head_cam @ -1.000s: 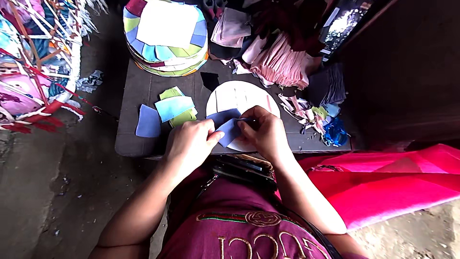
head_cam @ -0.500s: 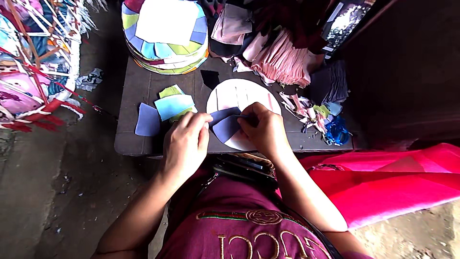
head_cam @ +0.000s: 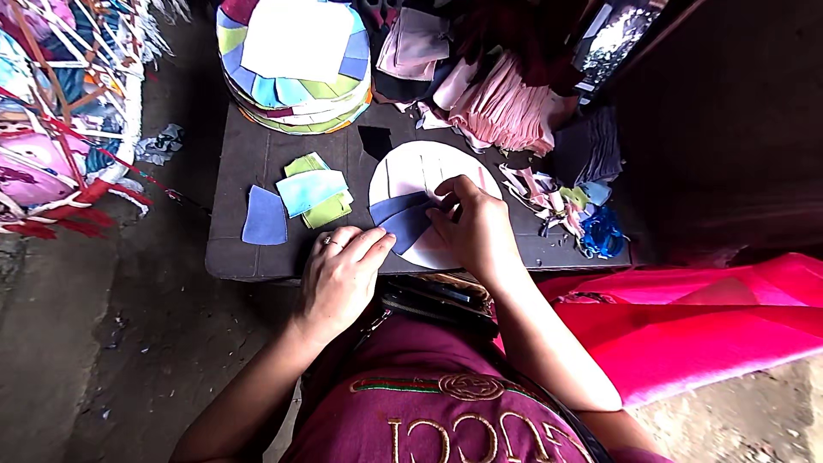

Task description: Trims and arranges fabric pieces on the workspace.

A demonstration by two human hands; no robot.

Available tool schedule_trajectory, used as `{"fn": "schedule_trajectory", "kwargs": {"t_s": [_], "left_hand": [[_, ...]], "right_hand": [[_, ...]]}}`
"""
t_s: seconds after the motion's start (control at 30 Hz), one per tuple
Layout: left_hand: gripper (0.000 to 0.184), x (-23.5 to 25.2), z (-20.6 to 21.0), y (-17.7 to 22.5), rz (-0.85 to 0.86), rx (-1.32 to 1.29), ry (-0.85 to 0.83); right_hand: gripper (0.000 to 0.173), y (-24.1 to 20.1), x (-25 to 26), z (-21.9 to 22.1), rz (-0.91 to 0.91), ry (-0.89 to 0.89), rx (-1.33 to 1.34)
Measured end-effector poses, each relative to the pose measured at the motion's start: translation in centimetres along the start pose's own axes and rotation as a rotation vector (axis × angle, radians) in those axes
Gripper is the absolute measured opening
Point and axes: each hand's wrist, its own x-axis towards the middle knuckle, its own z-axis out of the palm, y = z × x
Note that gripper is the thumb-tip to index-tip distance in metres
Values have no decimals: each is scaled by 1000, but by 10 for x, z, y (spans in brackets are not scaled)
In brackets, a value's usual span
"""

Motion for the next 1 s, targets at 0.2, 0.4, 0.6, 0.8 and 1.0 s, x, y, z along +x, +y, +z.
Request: {"fn": "schedule_trajectory", "kwargs": {"t_s": [0.2, 0.4, 0.6, 0.8, 1.0], "left_hand": [[33, 0, 0, 0, 11, 11, 6], [30, 0, -1, 2, -68, -50, 39], [34, 4, -3, 8, -180, -64, 110], [32, 1, 0, 10, -180, -15, 20], [29, 38, -62, -35, -432, 24, -17]], "right_hand": [[20, 2, -1, 1, -75, 111, -70], [11, 7, 2, 11, -186, 60, -133], [17, 19, -14, 3, -231, 209, -83], [22, 59, -56, 11, -379, 466, -114], [41, 94, -74, 11, -326, 507, -73]]}}
